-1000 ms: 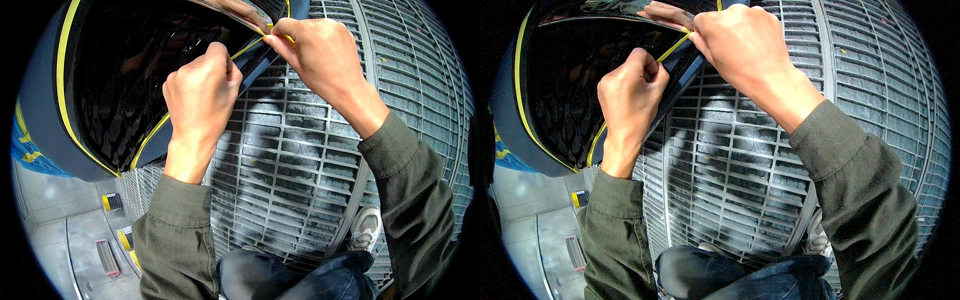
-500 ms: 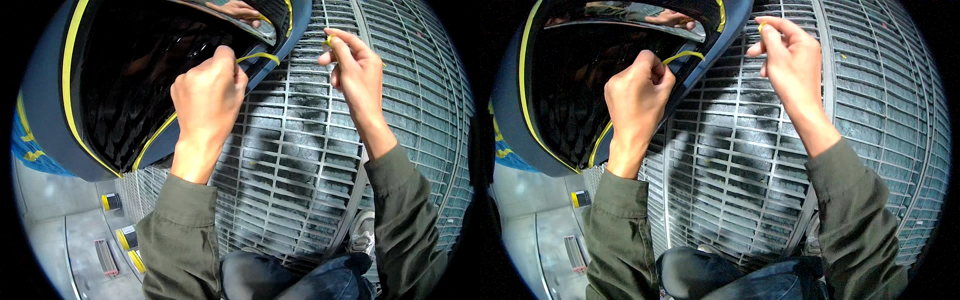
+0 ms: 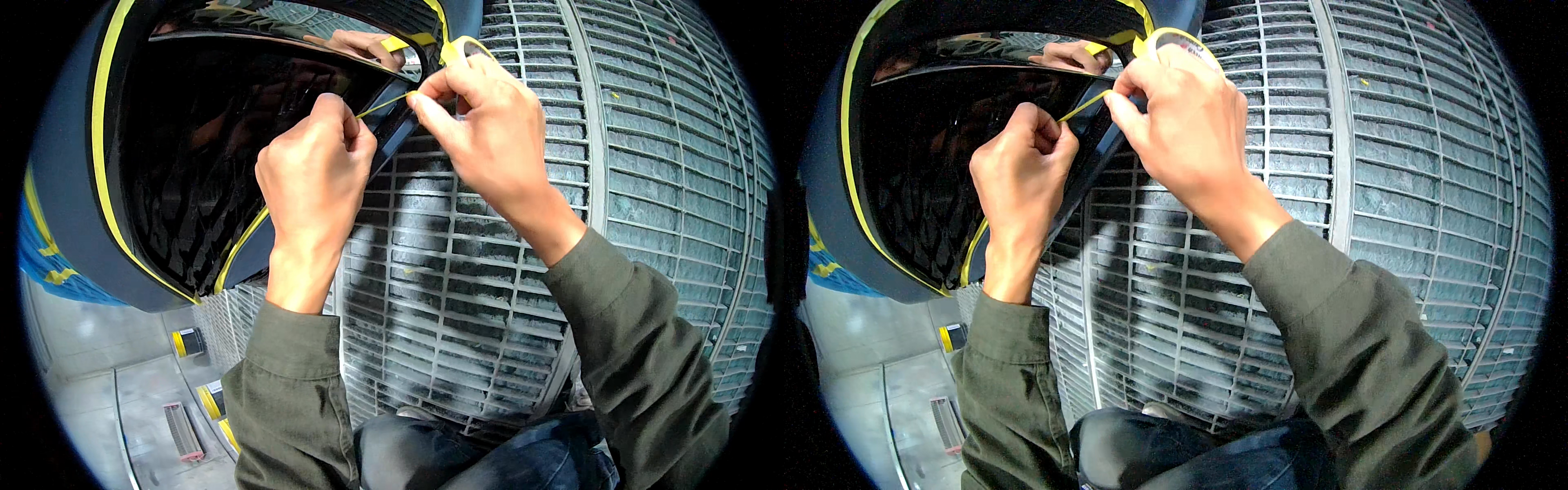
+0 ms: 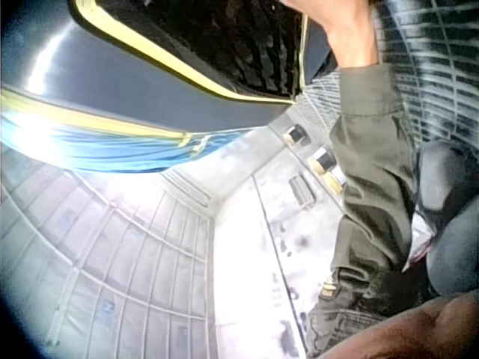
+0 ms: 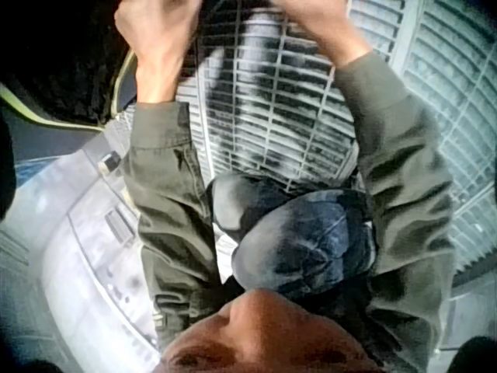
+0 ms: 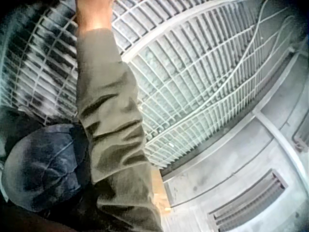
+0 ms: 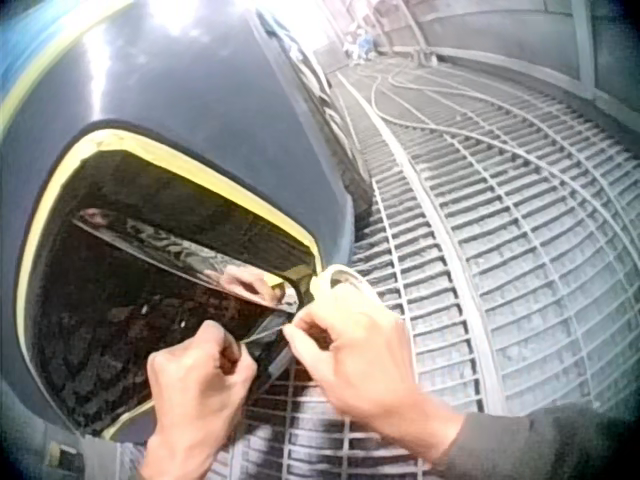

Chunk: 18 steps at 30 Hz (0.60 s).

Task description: The person applies yellow masking tape along the edges of a dark car bumper. They repeatedly tear off small pieces and press them onto the curved surface, smoothing each segment with their fingers.

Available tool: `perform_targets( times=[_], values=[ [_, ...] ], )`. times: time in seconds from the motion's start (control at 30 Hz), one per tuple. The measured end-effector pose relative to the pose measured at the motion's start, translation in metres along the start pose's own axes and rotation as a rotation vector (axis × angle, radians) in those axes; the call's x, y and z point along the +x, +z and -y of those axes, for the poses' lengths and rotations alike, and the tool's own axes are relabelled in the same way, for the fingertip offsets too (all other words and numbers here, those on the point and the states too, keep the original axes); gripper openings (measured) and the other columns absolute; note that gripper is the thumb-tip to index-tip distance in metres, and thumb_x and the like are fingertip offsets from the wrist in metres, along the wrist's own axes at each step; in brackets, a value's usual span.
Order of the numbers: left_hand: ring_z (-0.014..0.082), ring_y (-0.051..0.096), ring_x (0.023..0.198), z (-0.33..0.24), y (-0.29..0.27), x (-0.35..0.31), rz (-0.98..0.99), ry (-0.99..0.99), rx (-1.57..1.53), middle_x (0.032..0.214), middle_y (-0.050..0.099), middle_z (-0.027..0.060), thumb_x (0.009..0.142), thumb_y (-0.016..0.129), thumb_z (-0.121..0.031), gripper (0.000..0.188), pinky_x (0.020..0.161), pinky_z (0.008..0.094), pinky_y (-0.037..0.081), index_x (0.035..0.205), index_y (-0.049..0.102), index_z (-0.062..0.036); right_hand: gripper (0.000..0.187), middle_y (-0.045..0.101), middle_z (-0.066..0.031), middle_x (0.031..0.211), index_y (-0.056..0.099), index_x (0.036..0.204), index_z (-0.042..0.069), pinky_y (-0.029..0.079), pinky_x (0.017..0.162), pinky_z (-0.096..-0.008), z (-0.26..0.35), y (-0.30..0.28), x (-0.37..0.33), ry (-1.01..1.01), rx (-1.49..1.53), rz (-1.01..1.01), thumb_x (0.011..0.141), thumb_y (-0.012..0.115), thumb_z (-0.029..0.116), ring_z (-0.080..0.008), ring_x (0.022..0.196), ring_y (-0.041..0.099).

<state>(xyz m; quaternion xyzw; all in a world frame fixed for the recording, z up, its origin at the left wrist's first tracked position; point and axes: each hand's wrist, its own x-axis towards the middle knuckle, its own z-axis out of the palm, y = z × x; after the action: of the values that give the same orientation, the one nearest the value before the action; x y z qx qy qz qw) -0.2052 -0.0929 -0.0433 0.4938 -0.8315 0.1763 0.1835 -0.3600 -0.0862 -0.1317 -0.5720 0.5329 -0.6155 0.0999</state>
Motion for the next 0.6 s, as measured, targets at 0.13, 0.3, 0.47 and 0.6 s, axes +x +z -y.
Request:
perform_targets(
  times=[0.13,0.3,0.47,0.6],
  values=[
    [0.0288,0.066,0.056,-0.001,0.001,0.0,-0.01,-0.017,0.0,0.062,0.064,0.0087,0.077,0.076,-0.012,0.019,0.051,0.0366,0.051,0.072,0.058,-0.0083,0.014,0.058,-0.0038,0.073,0.069,0.081,0.011,0.047,0.059,-0.0349,-0.001,0.008,0.003,-0.011,-0.054,-0.062,0.081,0.079,0.022,-0.021,0.066,0.059],
    [0.0276,0.066,0.056,-0.001,0.003,0.002,-0.026,-0.005,0.001,0.062,0.064,0.0077,0.077,0.077,-0.012,0.019,0.05,0.0361,0.05,0.072,0.059,-0.0085,0.015,0.059,-0.0034,0.074,0.069,0.081,0.011,0.048,0.059,-0.0363,0.003,0.013,0.005,-0.014,-0.076,-0.106,0.081,0.078,0.023,-0.0226,0.069,0.061],
    [0.0283,0.066,0.056,-0.008,0.005,0.005,-0.024,-0.011,0.017,0.062,0.065,0.008,0.076,0.076,-0.012,0.019,0.05,0.0365,0.051,0.073,0.058,-0.009,0.015,0.06,-0.0038,0.076,0.069,0.081,0.011,0.05,0.061,-0.037,0.001,0.014,0.004,-0.038,-0.08,-0.126,0.081,0.078,0.023,-0.024,0.071,0.062],
    [0.0285,0.066,0.056,-0.012,0.006,0.008,-0.034,0.006,0.068,0.063,0.065,0.0073,0.076,0.076,-0.013,0.018,0.05,0.0367,0.05,0.073,0.058,-0.0102,0.014,0.059,-0.0045,0.08,0.067,0.078,0.012,0.052,0.062,-0.041,0.003,0.014,0.004,-0.033,-0.06,-0.12,0.08,0.076,0.024,-0.0253,0.078,0.063]
  ],
)
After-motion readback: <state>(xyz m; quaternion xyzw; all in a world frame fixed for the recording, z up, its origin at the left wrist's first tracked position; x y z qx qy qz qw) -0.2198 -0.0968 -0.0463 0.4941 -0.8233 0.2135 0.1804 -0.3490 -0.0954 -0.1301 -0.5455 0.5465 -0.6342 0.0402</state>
